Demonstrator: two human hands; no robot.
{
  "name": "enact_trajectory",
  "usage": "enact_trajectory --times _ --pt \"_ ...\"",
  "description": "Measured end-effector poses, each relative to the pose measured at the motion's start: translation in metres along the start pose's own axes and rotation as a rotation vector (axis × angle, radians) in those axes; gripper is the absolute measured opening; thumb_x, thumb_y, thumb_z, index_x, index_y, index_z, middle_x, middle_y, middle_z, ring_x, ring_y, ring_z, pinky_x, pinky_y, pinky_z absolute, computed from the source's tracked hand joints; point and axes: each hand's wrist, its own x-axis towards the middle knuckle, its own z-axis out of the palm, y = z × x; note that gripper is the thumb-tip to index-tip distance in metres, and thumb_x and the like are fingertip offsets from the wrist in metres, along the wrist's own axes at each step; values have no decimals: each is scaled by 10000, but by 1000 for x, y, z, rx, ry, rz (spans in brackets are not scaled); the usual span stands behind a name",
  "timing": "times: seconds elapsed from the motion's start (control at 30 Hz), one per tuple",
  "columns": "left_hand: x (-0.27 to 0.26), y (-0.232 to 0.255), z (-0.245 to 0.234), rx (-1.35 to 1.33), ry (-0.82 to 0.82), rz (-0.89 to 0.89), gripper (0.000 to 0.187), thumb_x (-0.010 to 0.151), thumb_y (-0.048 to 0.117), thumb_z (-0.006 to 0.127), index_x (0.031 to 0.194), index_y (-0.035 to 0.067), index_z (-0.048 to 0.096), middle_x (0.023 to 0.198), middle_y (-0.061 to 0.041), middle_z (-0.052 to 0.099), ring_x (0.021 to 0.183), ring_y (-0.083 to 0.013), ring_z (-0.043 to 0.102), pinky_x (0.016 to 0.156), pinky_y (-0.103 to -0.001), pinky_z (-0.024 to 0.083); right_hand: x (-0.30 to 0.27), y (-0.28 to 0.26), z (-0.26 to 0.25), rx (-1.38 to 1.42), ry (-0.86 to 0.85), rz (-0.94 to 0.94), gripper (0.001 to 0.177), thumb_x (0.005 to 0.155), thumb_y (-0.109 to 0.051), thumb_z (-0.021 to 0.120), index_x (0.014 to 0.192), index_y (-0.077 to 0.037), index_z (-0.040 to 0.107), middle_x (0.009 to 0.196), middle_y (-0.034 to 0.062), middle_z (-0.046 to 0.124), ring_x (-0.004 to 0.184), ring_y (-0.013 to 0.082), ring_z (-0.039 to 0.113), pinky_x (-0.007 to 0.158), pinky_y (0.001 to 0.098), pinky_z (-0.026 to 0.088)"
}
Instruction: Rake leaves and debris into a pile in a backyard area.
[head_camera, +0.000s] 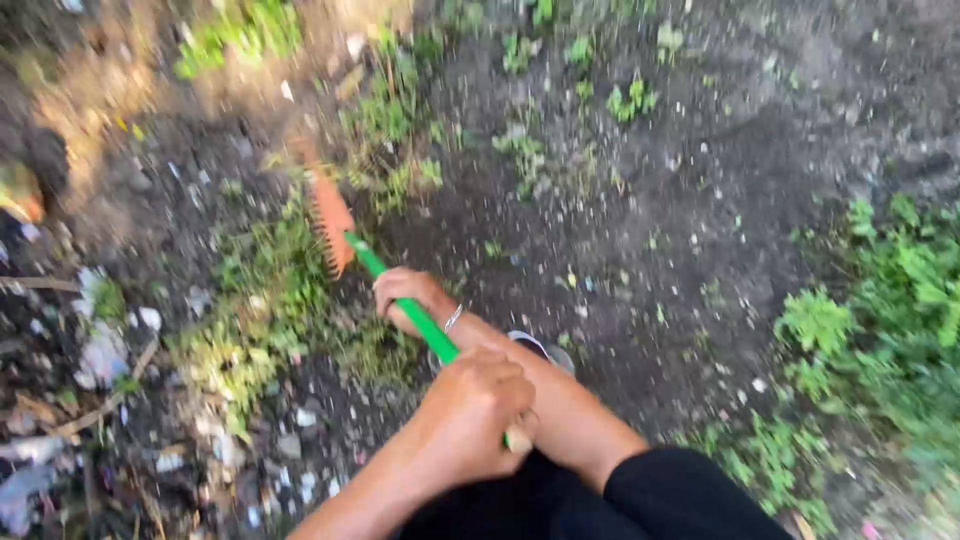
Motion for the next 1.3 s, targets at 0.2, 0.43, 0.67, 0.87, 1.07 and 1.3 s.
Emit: enact_trajectory --times 0.2,0.43,0.67,0.87,1.07,1.3 --pt "78 19 -51 -101 135 149 267 800 12 731 663 38 503 701 -79 538 696 -283 569 706 -414 484 74 -44 -117 516 142 727 78 921 -58 624 875 -79 683 915 15 648 684 205 591 612 338 441" --pt "193 -77 35 -484 163 29 189 945 87 698 807 9 594 940 -77 676 1051 -258 660 966 -415 529 12 27 -312 -481 116 493 305 777 -36 716 1072 -112 704 889 79 667 885 309 636 805 410 507" --pt "273 -172 192 -554 403 -339 299 978 136 712 759 -9 568 970 -83 719 1045 -228 681 931 -370 523 -104 197 -414 -560 -240 621 434 549 -86 863 965 -166 767 829 89 667 838 332 635 793 444 503" --pt "328 -81 76 -16 344 -576 212 841 78 733 713 -16 593 712 -120 596 692 -246 607 667 -365 506 -24 224 -277 462 -9 696 157 849 -91 691 963 -139 788 835 33 619 813 254 606 758 362 479" --pt "380 -24 29 27 188 -347 370 837 83 777 625 -8 488 627 -129 508 664 -273 556 611 -386 454 106 118 -401 -104 -106 273 195 804 -38 698 972 -133 669 857 31 636 862 259 639 814 398 524" --pt "407 -103 82 -449 197 -141 169 908 37 704 773 9 606 847 -73 670 917 -269 679 870 -408 534 35 162 -522 -532 -275 503 313 633 -100 812 867 -157 612 806 50 605 839 309 601 726 446 491"
